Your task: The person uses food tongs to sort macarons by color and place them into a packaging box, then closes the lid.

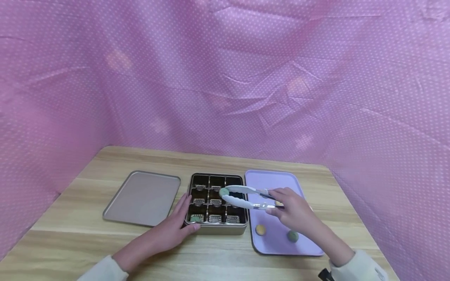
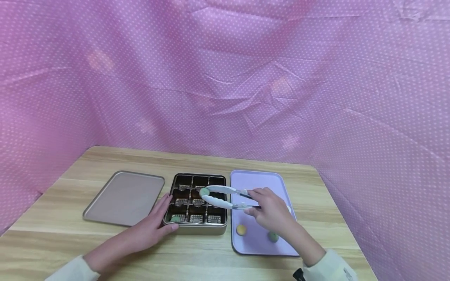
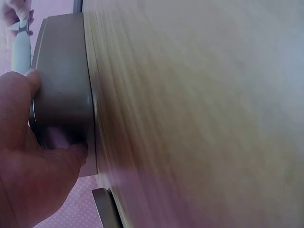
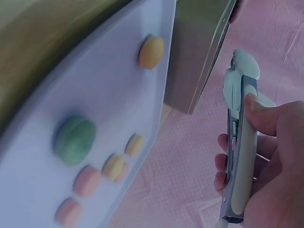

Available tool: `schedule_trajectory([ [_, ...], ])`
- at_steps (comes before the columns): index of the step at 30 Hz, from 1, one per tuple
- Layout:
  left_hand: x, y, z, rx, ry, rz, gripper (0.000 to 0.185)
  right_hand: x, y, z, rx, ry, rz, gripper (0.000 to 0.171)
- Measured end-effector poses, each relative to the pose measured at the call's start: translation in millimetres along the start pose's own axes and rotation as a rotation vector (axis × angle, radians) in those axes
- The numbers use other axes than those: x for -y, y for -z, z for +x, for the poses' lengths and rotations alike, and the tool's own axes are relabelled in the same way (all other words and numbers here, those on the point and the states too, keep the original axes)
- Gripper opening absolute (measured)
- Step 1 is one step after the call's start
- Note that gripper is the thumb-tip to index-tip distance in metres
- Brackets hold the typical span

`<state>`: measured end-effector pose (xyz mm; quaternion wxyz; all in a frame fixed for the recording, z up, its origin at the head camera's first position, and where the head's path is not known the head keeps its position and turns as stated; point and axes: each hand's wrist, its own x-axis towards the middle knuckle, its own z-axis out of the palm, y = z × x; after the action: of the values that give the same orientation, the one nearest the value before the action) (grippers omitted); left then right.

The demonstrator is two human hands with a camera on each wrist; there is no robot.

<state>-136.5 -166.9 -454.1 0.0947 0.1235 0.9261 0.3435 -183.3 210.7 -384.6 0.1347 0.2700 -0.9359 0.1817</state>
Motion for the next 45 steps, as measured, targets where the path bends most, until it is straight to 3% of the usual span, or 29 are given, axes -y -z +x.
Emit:
schedule_trajectory([
  [22, -2.3, -0.7, 0.0, -0.004, 0.013, -0.014, 0.104, 36, -30, 43, 0.078, 0.078, -0.033, 0.056],
  [45, -3.9, -0.3, -3.0, -0.008, -0.003, 0.008, 0.102, 42, -34, 52, 0.124, 0.051, -0.01, 0.058],
])
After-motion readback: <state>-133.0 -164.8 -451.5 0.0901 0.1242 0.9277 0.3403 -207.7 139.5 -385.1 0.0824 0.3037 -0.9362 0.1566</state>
